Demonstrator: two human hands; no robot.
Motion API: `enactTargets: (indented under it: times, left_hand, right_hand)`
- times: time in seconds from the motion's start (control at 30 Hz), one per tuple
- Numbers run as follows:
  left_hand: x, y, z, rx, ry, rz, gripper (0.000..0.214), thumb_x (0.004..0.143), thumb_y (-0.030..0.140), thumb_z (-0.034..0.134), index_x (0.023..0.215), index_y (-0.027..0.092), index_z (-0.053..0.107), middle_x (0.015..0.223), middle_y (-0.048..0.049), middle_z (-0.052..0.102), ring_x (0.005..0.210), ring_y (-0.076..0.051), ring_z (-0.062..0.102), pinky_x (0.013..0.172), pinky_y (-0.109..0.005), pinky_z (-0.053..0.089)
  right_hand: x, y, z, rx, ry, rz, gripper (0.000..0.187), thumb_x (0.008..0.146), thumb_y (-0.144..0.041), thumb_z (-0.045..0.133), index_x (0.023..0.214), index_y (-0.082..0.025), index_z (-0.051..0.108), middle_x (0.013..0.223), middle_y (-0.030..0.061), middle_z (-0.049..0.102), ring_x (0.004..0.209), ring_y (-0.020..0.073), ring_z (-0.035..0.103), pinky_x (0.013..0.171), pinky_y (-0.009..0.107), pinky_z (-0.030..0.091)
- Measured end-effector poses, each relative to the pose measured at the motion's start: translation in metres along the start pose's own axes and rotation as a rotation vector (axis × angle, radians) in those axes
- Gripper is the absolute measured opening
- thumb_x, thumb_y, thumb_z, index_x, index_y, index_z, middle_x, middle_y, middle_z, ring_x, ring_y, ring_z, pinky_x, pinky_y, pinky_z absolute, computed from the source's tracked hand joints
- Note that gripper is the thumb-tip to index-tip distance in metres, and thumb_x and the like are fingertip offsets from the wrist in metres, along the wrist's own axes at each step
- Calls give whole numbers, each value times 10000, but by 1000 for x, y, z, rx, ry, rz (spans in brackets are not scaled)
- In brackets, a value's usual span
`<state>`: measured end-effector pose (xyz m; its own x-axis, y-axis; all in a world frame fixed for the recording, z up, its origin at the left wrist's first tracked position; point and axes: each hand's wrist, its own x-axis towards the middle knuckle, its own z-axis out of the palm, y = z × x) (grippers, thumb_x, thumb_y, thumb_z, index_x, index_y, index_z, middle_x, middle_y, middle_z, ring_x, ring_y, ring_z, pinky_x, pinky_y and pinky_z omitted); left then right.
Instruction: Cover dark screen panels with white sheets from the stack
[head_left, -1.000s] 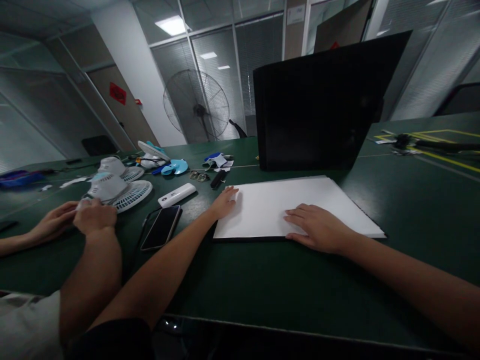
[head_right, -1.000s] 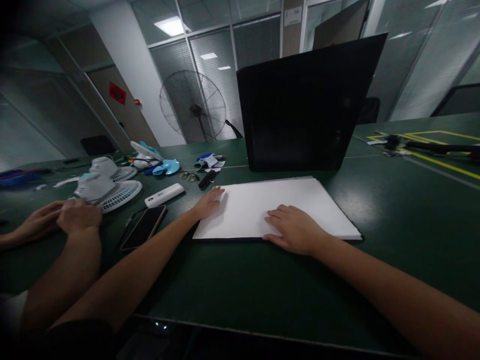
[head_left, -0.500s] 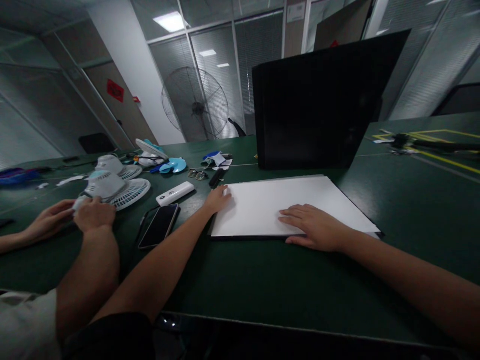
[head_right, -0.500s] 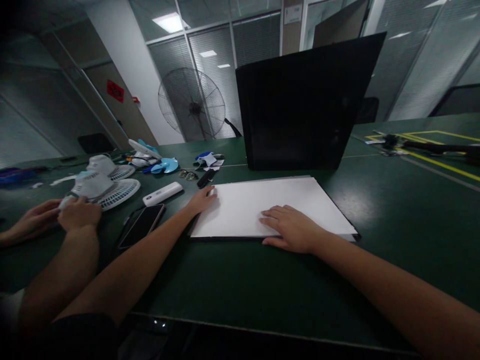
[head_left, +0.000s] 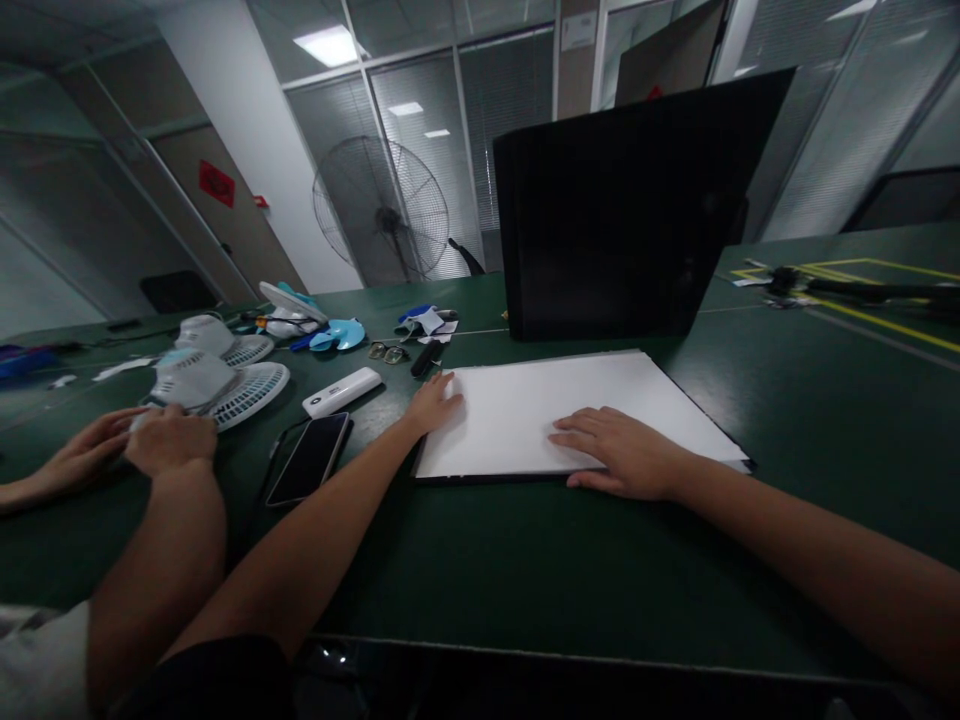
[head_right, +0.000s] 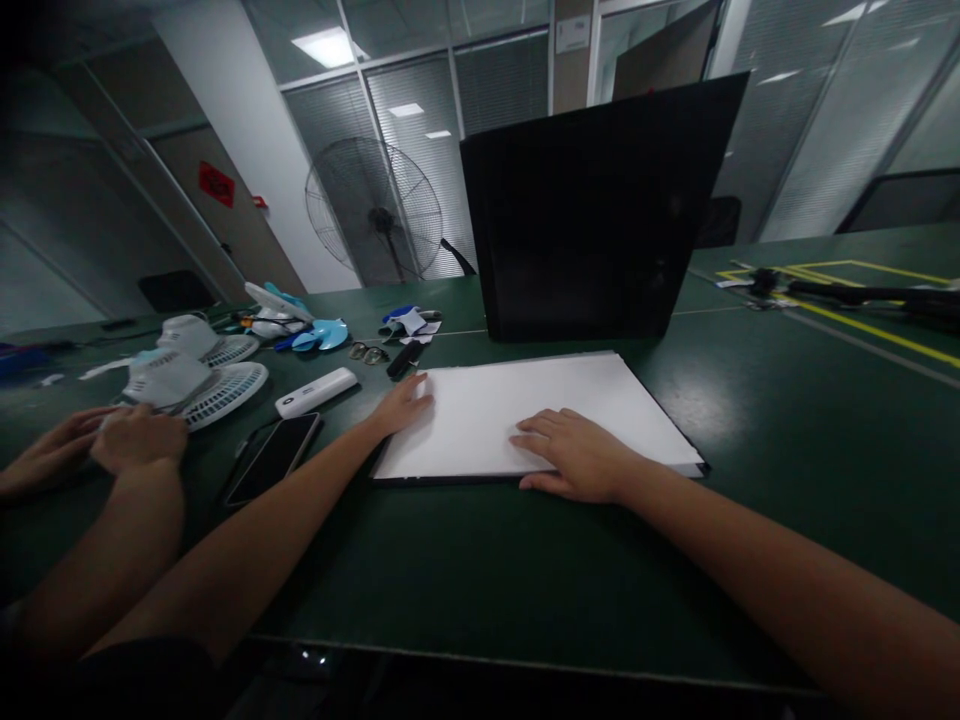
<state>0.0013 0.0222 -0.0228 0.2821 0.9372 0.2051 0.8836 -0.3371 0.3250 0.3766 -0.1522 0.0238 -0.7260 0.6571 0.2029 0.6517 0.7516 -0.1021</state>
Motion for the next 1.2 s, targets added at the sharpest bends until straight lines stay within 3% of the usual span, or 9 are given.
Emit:
enactTargets:
  times: [0.17, 0.47, 0.57, 0.73, 0.8, 0.93, 1.07, 1.13, 1.2]
  left_hand:
    - [1, -3, 0, -77, 36, 13, 628, 915, 322, 649, 1510, 159, 528, 1603, -145, 486, 1543, -308, 369, 1279, -440, 298]
    - [6, -10, 4, -130, 96, 60, 657, 869, 313, 684, 1487, 148, 536, 1537, -162, 545, 1444, -324, 509, 1254, -445, 353]
    - [6, -10, 7, -109, 90, 65, 670, 887, 342, 674, 1509, 158, 508, 1575, -164, 506, 1497, -330, 442, 1264, -465, 333]
    - [3, -4, 7, -39, 74, 55, 731, 941, 384, 626, 1585, 115, 409, 1700, -213, 273, 1573, -370, 273, 1262, -492, 320]
    - [1, -3, 4, 0, 21, 89, 637, 969, 362, 584, 1561, 158, 466, 1690, -182, 317, 1567, -365, 291, 1268, -509, 299]
    - [-1, 1, -3, 58, -80, 105, 523, 1003, 329, 518, 1510, 204, 546, 1655, -143, 402, 1562, -361, 305, 1279, -553, 246]
    - [0, 21, -6, 25, -101, 68, 528, 992, 341, 510, 1494, 187, 565, 1649, -150, 407, 1557, -362, 315, 1280, -556, 248]
    - [-7, 32, -19, -42, -102, 40, 528, 963, 363, 548, 1456, 185, 605, 1623, -147, 453, 1543, -351, 350, 1285, -529, 266]
    - [-28, 31, -48, -103, -74, 23, 522, 931, 412, 601, 1409, 208, 651, 1580, -131, 516, 1506, -349, 421, 1271, -505, 322]
  right_hand:
    - [-4, 11, -3, 33, -32, -7, 690, 991, -658, 537, 1536, -236, 544, 1523, 131, 532, 1354, 330, 521, 1117, 552, 426]
    - [-6, 17, -3, 105, -50, -17, 721, 958, -674, 581, 1528, -233, 561, 1561, 133, 494, 1409, 349, 476, 1162, 580, 376]
    - [-5, 17, -2, 124, -45, -17, 740, 937, -684, 613, 1537, -255, 551, 1567, 125, 489, 1415, 350, 471, 1172, 578, 370]
    - [-5, 18, 0, 92, -8, -16, 716, 937, -666, 635, 1533, -278, 551, 1570, 106, 489, 1416, 338, 473, 1175, 558, 375]
    - [-5, 16, -2, 68, 17, -42, 662, 948, -623, 644, 1509, -278, 574, 1542, 107, 519, 1387, 324, 504, 1153, 547, 400]
    - [-4, 5, -11, -23, 85, -149, 480, 968, -485, 662, 1387, -251, 666, 1454, 102, 596, 1303, 294, 574, 1070, 519, 472]
    - [-2, -16, -22, -215, 211, -375, 263, 1008, -271, 590, 1215, -187, 729, 1282, 103, 691, 1147, 247, 646, 949, 448, 524]
    - [-1, -24, -26, -344, 294, -504, 225, 998, -161, 567, 1151, -146, 731, 1209, 108, 713, 1041, 225, 667, 873, 406, 534]
    - [-1, -29, -29, -439, 369, -586, 205, 976, -97, 571, 1112, -119, 723, 1161, 113, 721, 965, 207, 668, 815, 374, 534]
